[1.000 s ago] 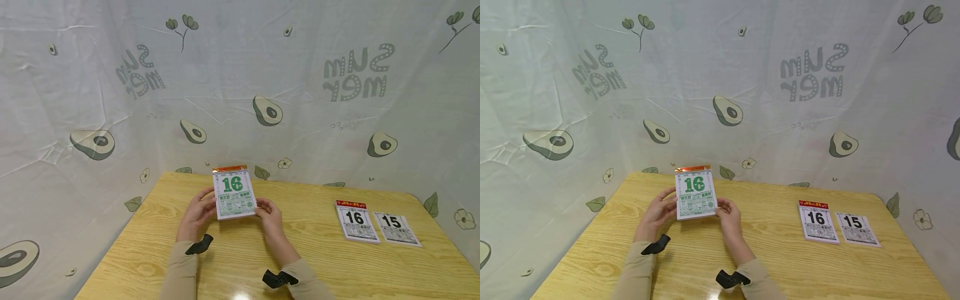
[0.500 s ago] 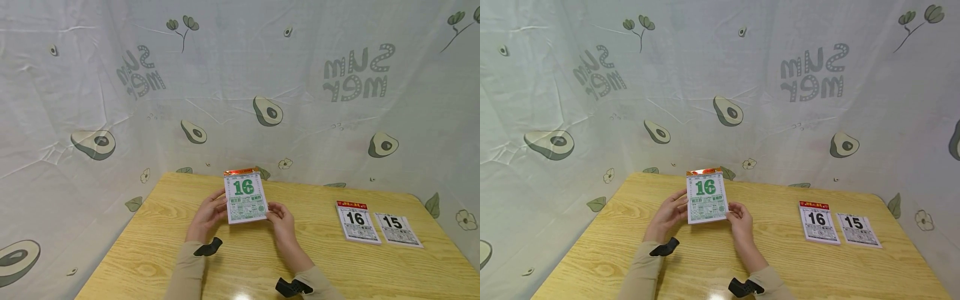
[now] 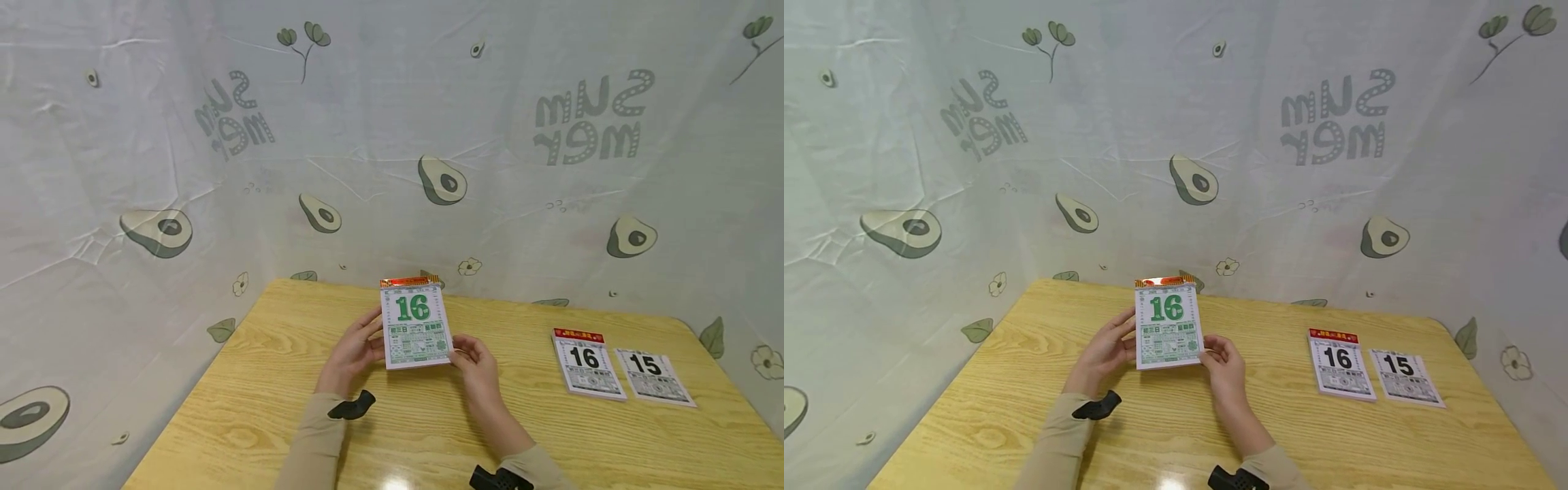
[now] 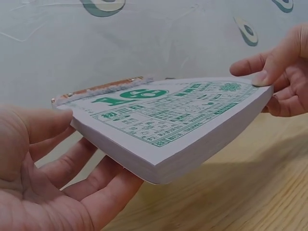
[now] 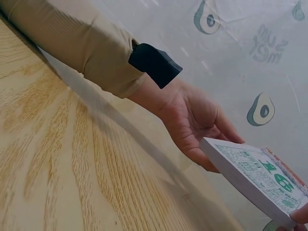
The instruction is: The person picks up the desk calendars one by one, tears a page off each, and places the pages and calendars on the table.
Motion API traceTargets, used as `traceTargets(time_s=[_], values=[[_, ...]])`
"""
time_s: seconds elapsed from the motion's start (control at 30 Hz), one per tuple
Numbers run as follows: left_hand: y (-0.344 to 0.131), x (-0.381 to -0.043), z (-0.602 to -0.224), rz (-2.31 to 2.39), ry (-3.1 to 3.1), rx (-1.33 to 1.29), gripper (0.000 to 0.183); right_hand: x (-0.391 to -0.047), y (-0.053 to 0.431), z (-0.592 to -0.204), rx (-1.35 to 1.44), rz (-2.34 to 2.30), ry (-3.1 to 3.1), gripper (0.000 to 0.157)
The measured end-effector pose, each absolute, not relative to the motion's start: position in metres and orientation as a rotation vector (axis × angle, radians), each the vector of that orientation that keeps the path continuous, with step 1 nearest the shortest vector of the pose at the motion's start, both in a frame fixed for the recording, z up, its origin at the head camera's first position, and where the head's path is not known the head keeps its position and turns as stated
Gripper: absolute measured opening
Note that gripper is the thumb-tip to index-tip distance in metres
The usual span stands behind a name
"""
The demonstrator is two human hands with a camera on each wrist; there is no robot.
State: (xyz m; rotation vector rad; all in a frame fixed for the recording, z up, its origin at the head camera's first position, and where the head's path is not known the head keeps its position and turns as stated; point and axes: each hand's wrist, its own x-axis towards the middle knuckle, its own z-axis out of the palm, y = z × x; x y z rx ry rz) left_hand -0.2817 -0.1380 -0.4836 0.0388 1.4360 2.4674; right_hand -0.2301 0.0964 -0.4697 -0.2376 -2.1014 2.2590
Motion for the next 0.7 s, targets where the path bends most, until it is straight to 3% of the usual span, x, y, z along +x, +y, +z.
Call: traceTargets(time_s=[0.7], values=[[-0.12,-0.279,-0.485,2.482,1.357,0.108,0.041,-0.226,0.116,-0.463,-0.213,2.223,-2.178,0.035]])
